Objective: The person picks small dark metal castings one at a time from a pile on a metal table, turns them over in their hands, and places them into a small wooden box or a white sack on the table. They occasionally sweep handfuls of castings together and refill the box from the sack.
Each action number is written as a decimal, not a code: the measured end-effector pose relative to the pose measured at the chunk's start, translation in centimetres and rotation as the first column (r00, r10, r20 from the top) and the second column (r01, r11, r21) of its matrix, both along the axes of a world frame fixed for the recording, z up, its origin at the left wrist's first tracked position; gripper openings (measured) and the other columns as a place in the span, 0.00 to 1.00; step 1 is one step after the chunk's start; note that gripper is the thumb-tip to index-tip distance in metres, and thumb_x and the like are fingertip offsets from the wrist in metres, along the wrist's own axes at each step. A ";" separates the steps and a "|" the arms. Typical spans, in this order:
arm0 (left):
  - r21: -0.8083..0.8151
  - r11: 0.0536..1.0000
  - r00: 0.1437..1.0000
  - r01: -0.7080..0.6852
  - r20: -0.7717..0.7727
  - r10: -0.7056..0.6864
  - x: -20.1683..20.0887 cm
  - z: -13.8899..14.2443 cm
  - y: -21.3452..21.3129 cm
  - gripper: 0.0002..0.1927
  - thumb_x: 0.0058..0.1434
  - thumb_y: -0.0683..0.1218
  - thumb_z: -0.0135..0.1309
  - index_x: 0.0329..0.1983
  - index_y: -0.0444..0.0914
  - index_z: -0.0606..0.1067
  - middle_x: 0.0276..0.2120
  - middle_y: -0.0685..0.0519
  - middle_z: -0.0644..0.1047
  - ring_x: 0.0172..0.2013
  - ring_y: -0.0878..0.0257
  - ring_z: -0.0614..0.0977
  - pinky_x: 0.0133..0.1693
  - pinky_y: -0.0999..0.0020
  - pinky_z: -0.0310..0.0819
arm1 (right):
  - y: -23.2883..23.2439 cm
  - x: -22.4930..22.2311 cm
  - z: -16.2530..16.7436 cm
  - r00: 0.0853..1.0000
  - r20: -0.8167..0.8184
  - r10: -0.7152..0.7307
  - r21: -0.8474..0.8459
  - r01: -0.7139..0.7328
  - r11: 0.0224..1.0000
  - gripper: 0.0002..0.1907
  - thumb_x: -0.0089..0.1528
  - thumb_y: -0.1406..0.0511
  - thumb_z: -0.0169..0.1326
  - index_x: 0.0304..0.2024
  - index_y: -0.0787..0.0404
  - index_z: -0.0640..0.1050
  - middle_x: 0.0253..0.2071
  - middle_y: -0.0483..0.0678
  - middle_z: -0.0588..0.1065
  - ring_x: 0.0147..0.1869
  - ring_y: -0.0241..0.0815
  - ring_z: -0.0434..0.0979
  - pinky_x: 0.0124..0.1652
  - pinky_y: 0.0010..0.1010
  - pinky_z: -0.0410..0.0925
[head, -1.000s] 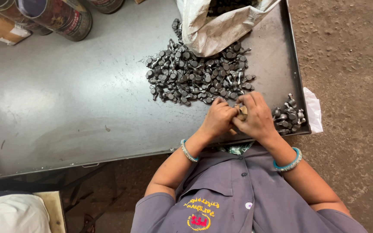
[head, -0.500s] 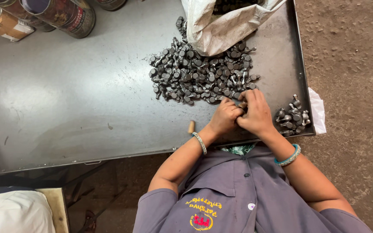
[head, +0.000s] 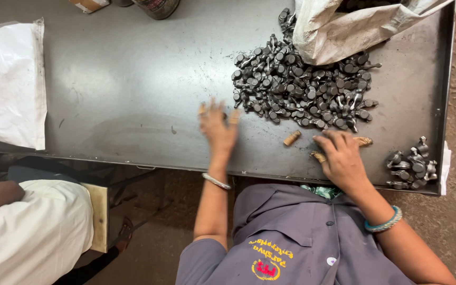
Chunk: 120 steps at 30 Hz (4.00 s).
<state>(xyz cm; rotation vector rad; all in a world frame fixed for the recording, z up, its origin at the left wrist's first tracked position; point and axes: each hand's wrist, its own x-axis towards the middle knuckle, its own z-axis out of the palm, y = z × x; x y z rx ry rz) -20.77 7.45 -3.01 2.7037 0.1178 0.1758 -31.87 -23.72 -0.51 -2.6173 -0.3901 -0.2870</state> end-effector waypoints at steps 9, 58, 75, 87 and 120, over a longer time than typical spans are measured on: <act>-0.184 0.979 0.985 0.082 0.167 -0.051 -0.4 -3.4 4.3 0.15 0.60 0.43 0.63 0.50 0.40 0.82 0.46 0.50 0.74 0.51 0.51 0.70 0.55 0.55 0.69 | -0.7 0.1 -0.1 0.991 -0.109 -0.078 0.277 0.106 0.955 0.28 0.49 0.71 0.64 0.54 0.62 0.76 0.52 0.54 0.74 0.58 0.57 0.71 0.59 0.43 0.65; -0.974 -0.168 0.780 0.152 0.223 -0.585 -8.4 -3.0 -17.8 0.41 0.73 0.66 0.38 0.79 0.35 0.51 0.68 0.47 0.68 0.65 0.58 0.74 0.70 0.59 0.61 | -5.2 0.2 -2.4 0.859 -0.494 -0.133 0.702 0.485 0.521 0.07 0.62 0.73 0.60 0.43 0.68 0.83 0.33 0.49 0.80 0.32 0.36 0.77 0.31 0.27 0.70; -0.947 -0.314 0.913 0.075 0.192 -0.360 -6.4 -3.8 -16.2 0.36 0.75 0.65 0.37 0.76 0.38 0.57 0.69 0.50 0.68 0.66 0.58 0.71 0.65 0.56 0.67 | -1.8 -1.9 0.9 0.992 -0.115 -0.044 0.234 0.070 0.970 0.14 0.54 0.72 0.61 0.43 0.63 0.78 0.41 0.52 0.77 0.49 0.55 0.74 0.49 0.42 0.69; -0.938 -0.338 0.842 0.082 0.247 -0.480 -7.1 -3.4 -16.3 0.46 0.68 0.73 0.42 0.77 0.37 0.58 0.70 0.48 0.66 0.69 0.56 0.69 0.68 0.53 0.64 | -3.0 -2.9 0.1 0.983 -0.169 -0.072 0.537 0.153 0.830 0.19 0.53 0.79 0.60 0.47 0.66 0.80 0.47 0.52 0.75 0.52 0.50 0.74 0.52 0.39 0.70; -0.911 -0.398 0.754 0.106 0.335 -0.566 -7.1 -4.6 -17.4 0.35 0.75 0.69 0.36 0.67 0.40 0.72 0.76 0.47 0.62 0.72 0.55 0.68 0.66 0.57 0.66 | -7.1 3.6 -0.2 0.806 -0.557 0.200 0.766 0.406 0.498 0.10 0.66 0.68 0.57 0.47 0.67 0.82 0.34 0.45 0.81 0.34 0.32 0.77 0.33 0.23 0.72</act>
